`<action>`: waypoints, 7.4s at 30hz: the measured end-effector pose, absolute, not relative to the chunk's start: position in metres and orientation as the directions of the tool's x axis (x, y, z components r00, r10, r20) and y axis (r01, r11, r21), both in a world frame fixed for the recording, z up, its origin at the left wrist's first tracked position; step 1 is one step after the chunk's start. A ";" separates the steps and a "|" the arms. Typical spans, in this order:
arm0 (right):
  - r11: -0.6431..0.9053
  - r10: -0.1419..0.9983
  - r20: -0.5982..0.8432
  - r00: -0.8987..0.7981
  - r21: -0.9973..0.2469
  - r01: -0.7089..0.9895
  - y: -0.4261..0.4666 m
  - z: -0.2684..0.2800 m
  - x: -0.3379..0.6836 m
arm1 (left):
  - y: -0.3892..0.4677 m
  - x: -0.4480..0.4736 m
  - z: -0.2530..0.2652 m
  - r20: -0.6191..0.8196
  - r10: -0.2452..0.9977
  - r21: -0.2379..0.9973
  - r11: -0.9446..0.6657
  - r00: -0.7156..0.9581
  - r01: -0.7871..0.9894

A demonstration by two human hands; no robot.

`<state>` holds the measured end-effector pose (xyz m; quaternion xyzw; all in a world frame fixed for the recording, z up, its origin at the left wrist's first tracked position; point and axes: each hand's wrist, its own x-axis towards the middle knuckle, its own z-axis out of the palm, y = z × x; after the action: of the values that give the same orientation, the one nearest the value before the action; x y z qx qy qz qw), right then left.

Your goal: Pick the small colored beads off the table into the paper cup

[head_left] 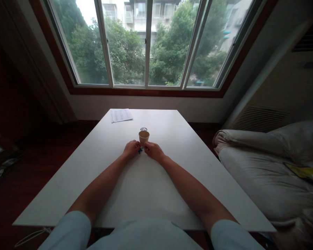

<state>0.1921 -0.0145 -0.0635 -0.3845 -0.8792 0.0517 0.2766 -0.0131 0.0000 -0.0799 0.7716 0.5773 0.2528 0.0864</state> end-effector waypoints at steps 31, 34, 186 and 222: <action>0.636 0.609 0.734 -0.300 -0.226 0.738 -0.015 -0.055 0.196 | -0.001 -0.012 -0.079 0.317 0.920 0.398 -0.348 0.229 0.849; 0.624 0.631 0.709 -0.316 -0.221 0.749 -0.013 -0.058 0.196 | -0.002 -0.012 -0.079 0.314 0.923 0.397 -0.340 0.222 0.852; 0.675 0.633 0.673 -0.382 -0.238 0.698 -0.012 -0.059 0.193 | -0.014 -0.022 -0.040 0.102 0.904 0.209 -0.428 0.415 0.879; 0.653 0.639 0.748 -0.181 -0.403 0.641 -0.012 -0.058 0.198 | -0.025 -0.003 -0.039 0.155 0.914 0.237 -0.402 0.374 0.884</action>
<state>0.1978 -0.0121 -0.0578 -0.4163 -0.7685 -0.0009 0.4859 -0.0032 -0.0251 -0.0395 0.8269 0.5437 0.1314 0.0571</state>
